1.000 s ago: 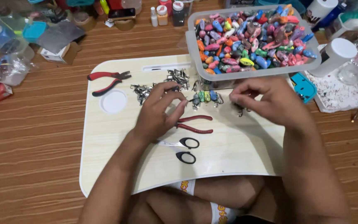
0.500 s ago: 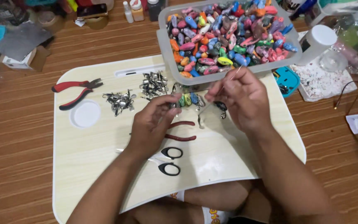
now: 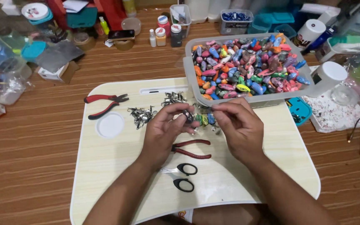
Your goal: Assembling fishing lures by attaching hook components to lure bodies using pliers.
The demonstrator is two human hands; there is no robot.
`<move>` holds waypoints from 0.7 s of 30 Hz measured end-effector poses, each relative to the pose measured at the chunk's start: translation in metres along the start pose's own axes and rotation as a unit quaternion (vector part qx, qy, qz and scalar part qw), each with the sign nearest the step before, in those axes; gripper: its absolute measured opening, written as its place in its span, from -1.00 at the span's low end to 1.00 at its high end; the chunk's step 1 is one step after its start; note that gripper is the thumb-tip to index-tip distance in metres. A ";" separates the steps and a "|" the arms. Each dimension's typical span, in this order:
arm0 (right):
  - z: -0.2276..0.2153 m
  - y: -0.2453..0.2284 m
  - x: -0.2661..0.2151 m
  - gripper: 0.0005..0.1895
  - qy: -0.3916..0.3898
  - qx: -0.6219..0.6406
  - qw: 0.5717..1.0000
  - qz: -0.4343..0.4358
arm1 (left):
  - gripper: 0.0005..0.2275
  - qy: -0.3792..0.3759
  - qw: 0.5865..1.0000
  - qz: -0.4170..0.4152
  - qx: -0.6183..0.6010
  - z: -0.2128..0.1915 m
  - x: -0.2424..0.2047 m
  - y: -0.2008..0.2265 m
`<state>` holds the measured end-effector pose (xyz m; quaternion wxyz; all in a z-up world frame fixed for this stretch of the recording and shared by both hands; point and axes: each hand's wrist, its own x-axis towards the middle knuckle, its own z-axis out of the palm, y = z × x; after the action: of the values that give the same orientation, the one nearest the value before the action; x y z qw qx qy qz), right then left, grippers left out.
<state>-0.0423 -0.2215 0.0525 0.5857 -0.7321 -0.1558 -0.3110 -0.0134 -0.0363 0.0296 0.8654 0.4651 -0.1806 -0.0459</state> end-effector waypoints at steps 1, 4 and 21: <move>0.002 -0.001 0.003 -0.87 0.008 -0.001 1.000 -0.004 | -0.72 -0.009 1.000 0.001 0.002 0.003 0.002 0.000; 0.007 -0.003 0.011 -0.87 0.033 0.008 0.998 -0.044 | -0.71 -0.015 1.000 0.000 -0.003 0.015 0.008 0.004; 0.015 -0.001 -0.021 -0.88 0.056 -0.071 0.988 -0.123 | -0.71 -0.024 0.997 0.008 -0.073 -0.010 0.008 -0.005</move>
<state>-0.0542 -0.2042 0.0379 0.4975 -0.7286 -0.1892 -0.4310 -0.0019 -0.0326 0.0226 0.8927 0.3981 -0.2017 -0.0631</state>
